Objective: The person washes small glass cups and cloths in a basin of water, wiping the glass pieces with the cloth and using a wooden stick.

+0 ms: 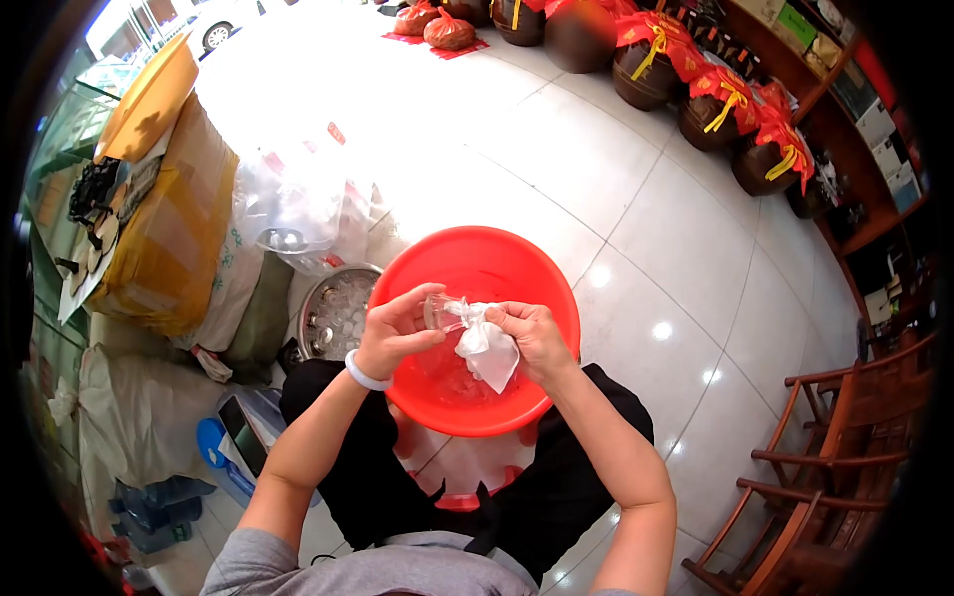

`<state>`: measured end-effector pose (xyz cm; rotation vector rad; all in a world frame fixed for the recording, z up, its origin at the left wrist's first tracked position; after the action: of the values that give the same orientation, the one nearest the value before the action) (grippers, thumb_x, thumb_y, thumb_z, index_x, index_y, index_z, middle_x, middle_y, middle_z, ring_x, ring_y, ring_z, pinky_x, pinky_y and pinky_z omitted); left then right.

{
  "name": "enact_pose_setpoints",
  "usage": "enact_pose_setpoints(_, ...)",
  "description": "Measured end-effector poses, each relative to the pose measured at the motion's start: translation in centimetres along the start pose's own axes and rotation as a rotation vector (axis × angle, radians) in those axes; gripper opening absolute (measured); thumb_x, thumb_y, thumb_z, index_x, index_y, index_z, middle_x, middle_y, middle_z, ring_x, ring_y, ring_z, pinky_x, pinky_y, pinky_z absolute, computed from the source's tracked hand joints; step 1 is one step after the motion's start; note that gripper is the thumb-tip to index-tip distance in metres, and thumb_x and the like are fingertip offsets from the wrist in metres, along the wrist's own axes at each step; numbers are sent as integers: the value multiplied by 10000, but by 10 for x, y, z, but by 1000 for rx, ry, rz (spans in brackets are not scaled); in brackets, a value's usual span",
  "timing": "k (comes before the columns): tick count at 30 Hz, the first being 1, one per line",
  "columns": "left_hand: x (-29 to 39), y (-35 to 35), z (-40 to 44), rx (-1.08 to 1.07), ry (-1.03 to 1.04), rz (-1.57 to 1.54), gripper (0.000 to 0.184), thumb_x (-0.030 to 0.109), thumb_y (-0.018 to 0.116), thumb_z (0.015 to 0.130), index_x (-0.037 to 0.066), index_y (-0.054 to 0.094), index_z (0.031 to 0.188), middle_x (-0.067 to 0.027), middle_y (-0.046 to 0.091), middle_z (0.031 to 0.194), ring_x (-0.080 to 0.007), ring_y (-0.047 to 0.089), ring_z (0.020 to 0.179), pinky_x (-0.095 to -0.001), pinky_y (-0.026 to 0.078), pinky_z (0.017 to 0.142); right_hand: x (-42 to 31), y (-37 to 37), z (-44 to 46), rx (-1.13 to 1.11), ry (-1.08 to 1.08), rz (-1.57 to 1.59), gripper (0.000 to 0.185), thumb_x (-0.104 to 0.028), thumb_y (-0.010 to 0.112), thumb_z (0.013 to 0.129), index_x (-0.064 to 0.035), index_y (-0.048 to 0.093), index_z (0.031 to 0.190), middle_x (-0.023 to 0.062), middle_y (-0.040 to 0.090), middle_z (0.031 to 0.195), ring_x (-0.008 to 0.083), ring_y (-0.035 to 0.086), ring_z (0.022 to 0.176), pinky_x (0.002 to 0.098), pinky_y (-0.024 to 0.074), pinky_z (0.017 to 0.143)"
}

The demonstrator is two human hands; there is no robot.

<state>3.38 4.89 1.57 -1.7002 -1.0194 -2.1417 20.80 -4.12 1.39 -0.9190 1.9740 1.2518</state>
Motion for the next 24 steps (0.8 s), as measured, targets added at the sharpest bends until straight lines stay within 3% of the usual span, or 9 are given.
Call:
enact_pose_setpoints(5, 4, -7, -1, 35, -77, 41, 411, 5, 567, 801, -62, 453, 1191, -104, 593, 928, -131, 565, 716, -247, 471, 636, -2, 3, -3, -9, -97, -165, 122, -89, 574, 838, 21, 627, 831, 36, 636, 759, 94, 585, 643, 246, 467, 570)
enact_pose_setpoints(7, 2, -12, 0, -8, -299, -247, 320, 127, 526, 863, -47, 505, 1131, -81, 594, 890, -98, 533, 613, -203, 424, 504, -11, 7, -10, -136, -388, -723, 94, -62, 579, 818, 16, 619, 783, 43, 632, 718, 116, 591, 622, 255, 453, 543)
enact_pose_setpoints(8, 2, -15, 0, 0, -298, -247, 320, 127, 526, 863, -47, 505, 1131, -81, 594, 890, -98, 533, 613, -203, 424, 504, -11, 8, -8, -143, -384, -722, 94, -62, 579, 818, 16, 619, 783, 43, 632, 718, 116, 591, 622, 255, 453, 543)
enact_pose_setpoints(10, -2, -20, 0, 0, -486, -172, 303, 182, 495, 880, -51, 537, 1069, -90, 590, 855, -96, 504, 552, -198, 373, 434, -10, 12, -7, -304, -829, -1047, 71, -41, 582, 798, 17, 608, 766, 62, 603, 674, 144, 575, 586, 245, 434, 522)
enact_pose_setpoints(11, -1, -21, 0, -16, -540, -194, 285, 174, 481, 883, -55, 540, 1043, -101, 588, 837, -93, 507, 551, -196, 348, 413, -10, 13, -6, -310, -873, -1040, 80, -50, 584, 795, 25, 608, 780, 86, 573, 656, 176, 566, 573, 234, 422, 508)
enact_pose_setpoints(15, -3, -15, -1, 9, -529, -230, 316, 163, 487, 878, -59, 510, 1103, -95, 590, 915, -102, 504, 597, -205, 398, 510, -3, 10, -11, -154, -584, -910, 100, -75, 591, 807, 18, 616, 782, 61, 604, 678, 136, 576, 591, 231, 430, 530)
enact_pose_setpoints(17, -3, -12, -2, -22, -173, -196, 367, 27, 558, 805, -37, 483, 1159, -100, 562, 1018, -138, 561, 789, -248, 457, 675, 7, 7, -8, 26, -282, -372, 135, -115, 598, 822, 17, 628, 817, 38, 627, 723, 99, 581, 628, 221, 441, 564)
enact_pose_setpoints(21, 4, -1, 2, -32, 42, -36, 525, -136, 592, 684, -41, 462, 1184, -118, 465, 1188, -182, 504, 1052, -303, 435, 859, 5, 8, -4, 87, -125, -62, 167, -136, 597, 835, 25, 630, 863, 31, 629, 765, 79, 571, 655, 215, 449, 596)
enact_pose_setpoints(24, 6, 1, 2, -48, 57, -13, 462, -95, 552, 752, -56, 439, 1199, -111, 539, 1077, -164, 546, 973, -293, 455, 837, 3, 7, -5, 31, -143, -106, 149, -114, 593, 832, 26, 633, 861, 31, 626, 744, 82, 564, 638, 215, 445, 580)
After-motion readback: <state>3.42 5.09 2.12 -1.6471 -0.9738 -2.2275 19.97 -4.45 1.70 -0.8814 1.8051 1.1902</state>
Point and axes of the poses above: each hand's wrist, its own z-axis towards the middle knuckle, its own y-axis out of the palm, x = y × z, the point moved 1 cm from there along z, towards the middle knuckle
